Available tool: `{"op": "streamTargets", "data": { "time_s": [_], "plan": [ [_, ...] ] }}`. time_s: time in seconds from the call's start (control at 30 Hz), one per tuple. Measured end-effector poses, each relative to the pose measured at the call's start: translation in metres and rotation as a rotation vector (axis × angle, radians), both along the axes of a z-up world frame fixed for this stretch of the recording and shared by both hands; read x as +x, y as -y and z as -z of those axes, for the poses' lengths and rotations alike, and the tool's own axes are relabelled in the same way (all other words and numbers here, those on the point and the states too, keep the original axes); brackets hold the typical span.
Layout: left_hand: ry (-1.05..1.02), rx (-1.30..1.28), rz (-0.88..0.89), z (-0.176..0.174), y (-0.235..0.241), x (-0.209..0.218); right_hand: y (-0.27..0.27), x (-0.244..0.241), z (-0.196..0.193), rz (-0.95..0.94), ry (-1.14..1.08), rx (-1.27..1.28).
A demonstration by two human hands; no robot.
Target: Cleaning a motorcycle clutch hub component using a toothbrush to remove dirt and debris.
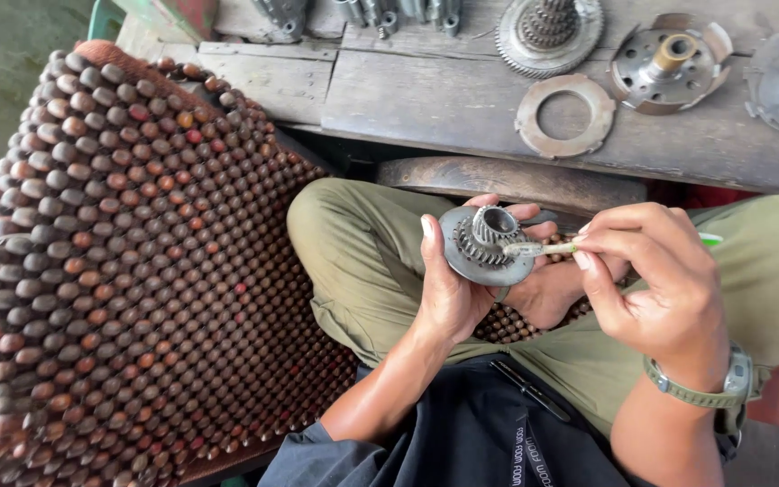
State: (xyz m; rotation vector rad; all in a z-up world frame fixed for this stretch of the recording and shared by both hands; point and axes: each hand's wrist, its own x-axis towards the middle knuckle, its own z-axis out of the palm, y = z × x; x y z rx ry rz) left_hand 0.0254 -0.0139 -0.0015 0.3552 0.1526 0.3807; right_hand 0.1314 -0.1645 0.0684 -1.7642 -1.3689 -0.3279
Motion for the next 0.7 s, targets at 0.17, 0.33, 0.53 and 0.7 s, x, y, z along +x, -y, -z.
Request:
{"op": "streamTargets", "data": {
  "time_s": [0.17, 0.33, 0.53, 0.7],
  "plan": [
    [0.078, 0.079, 0.118, 0.001, 0.007, 0.037, 0.009, 0.026, -0.022, -0.089, 0.041, -0.101],
    [0.098, -0.094, 0.342, -0.004, 0.004, 0.087, 0.021, 0.056, -0.036, -0.011, 0.102, -0.200],
    [0.107, 0.283, 0.400, -0.031, -0.016, 0.135, 0.024, 0.096, -0.050, 0.065, 0.183, -0.249],
    [0.234, 0.229, 0.362, -0.022, -0.029, 0.138, 0.001, 0.113, -0.016, -0.009, 0.205, -0.037]
  ]
}}
